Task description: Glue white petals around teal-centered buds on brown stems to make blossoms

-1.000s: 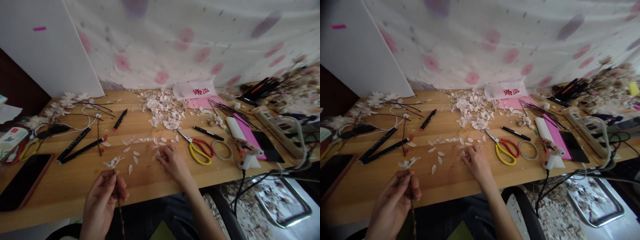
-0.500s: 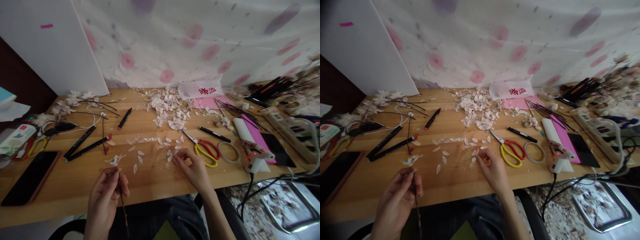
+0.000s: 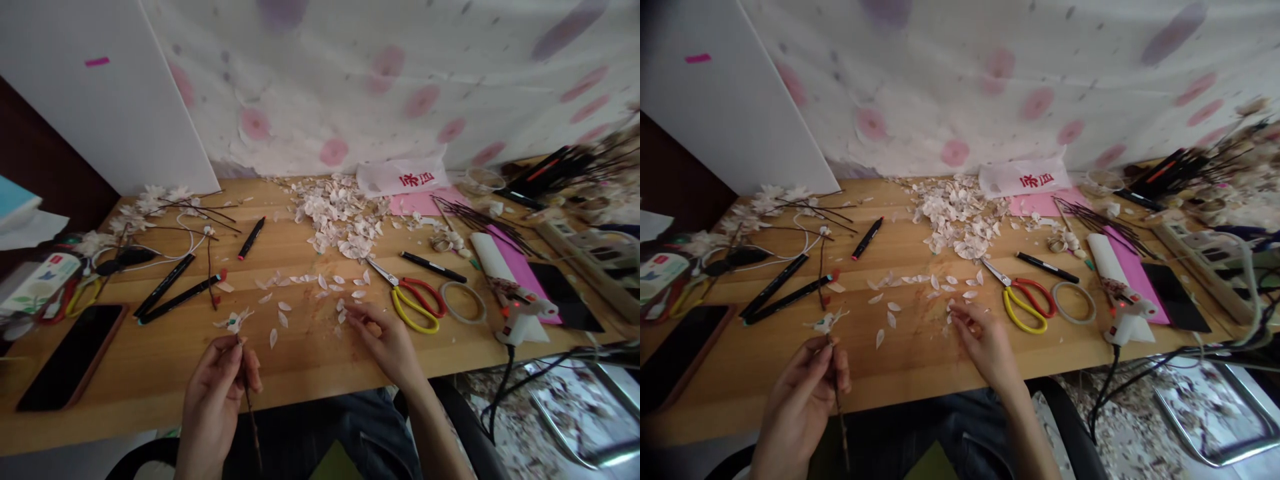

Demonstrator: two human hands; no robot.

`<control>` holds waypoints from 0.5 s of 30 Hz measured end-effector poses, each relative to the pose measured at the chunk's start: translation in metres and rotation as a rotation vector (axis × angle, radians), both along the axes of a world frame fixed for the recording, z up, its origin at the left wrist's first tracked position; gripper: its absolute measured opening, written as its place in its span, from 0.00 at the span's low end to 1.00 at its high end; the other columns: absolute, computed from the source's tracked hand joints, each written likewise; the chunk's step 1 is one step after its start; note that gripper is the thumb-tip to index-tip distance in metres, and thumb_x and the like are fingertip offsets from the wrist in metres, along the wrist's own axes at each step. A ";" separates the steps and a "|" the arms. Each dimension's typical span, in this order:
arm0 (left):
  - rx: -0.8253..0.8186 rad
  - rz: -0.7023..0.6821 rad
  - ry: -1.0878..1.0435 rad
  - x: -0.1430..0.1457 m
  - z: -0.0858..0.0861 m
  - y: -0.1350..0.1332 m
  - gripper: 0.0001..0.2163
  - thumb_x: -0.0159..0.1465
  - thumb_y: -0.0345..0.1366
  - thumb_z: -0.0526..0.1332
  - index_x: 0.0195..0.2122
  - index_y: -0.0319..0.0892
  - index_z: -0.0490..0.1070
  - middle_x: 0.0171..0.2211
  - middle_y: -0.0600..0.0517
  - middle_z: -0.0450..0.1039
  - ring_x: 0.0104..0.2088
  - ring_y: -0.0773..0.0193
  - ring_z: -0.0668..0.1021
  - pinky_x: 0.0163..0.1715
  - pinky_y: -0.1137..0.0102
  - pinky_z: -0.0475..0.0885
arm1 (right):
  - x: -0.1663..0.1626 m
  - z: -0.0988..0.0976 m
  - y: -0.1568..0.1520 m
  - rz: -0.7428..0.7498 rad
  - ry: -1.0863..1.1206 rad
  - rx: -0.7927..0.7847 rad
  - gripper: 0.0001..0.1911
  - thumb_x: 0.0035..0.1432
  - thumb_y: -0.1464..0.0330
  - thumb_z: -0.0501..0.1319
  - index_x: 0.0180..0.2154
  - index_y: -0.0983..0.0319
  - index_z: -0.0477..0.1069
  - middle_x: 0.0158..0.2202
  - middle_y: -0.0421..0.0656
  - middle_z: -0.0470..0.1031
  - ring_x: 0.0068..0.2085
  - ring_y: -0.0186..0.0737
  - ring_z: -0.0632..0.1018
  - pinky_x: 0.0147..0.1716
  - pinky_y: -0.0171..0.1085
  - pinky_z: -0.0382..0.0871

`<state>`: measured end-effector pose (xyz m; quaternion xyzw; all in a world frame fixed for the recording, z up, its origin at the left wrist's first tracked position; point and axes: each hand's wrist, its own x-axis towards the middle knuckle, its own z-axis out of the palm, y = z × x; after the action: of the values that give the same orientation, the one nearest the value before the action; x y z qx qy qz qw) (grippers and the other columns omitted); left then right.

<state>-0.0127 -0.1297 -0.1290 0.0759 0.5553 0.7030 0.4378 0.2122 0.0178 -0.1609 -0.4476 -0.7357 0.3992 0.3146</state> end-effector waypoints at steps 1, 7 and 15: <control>-0.001 -0.001 0.001 -0.001 0.000 0.000 0.14 0.54 0.42 0.80 0.35 0.43 0.79 0.22 0.57 0.76 0.20 0.70 0.74 0.20 0.79 0.71 | 0.000 0.000 0.001 0.006 0.005 -0.003 0.12 0.65 0.65 0.63 0.46 0.59 0.83 0.39 0.46 0.86 0.35 0.44 0.83 0.40 0.42 0.78; -0.014 0.015 0.005 -0.006 0.000 -0.003 0.14 0.54 0.42 0.79 0.35 0.43 0.79 0.23 0.57 0.76 0.20 0.71 0.74 0.20 0.78 0.70 | -0.008 -0.001 0.000 0.038 0.018 -0.037 0.12 0.62 0.66 0.63 0.44 0.59 0.83 0.37 0.46 0.86 0.36 0.46 0.84 0.38 0.42 0.79; -0.035 0.034 0.007 -0.008 -0.004 -0.004 0.15 0.53 0.42 0.79 0.35 0.43 0.79 0.23 0.56 0.75 0.20 0.70 0.73 0.18 0.78 0.69 | -0.022 -0.002 0.001 -0.016 0.020 -0.057 0.10 0.61 0.64 0.63 0.39 0.57 0.84 0.39 0.46 0.87 0.39 0.48 0.84 0.40 0.44 0.77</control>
<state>-0.0203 -0.1339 -0.1326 0.0612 0.5705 0.7002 0.4249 0.1904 0.0185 -0.1631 -0.4582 -0.7172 0.4220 0.3124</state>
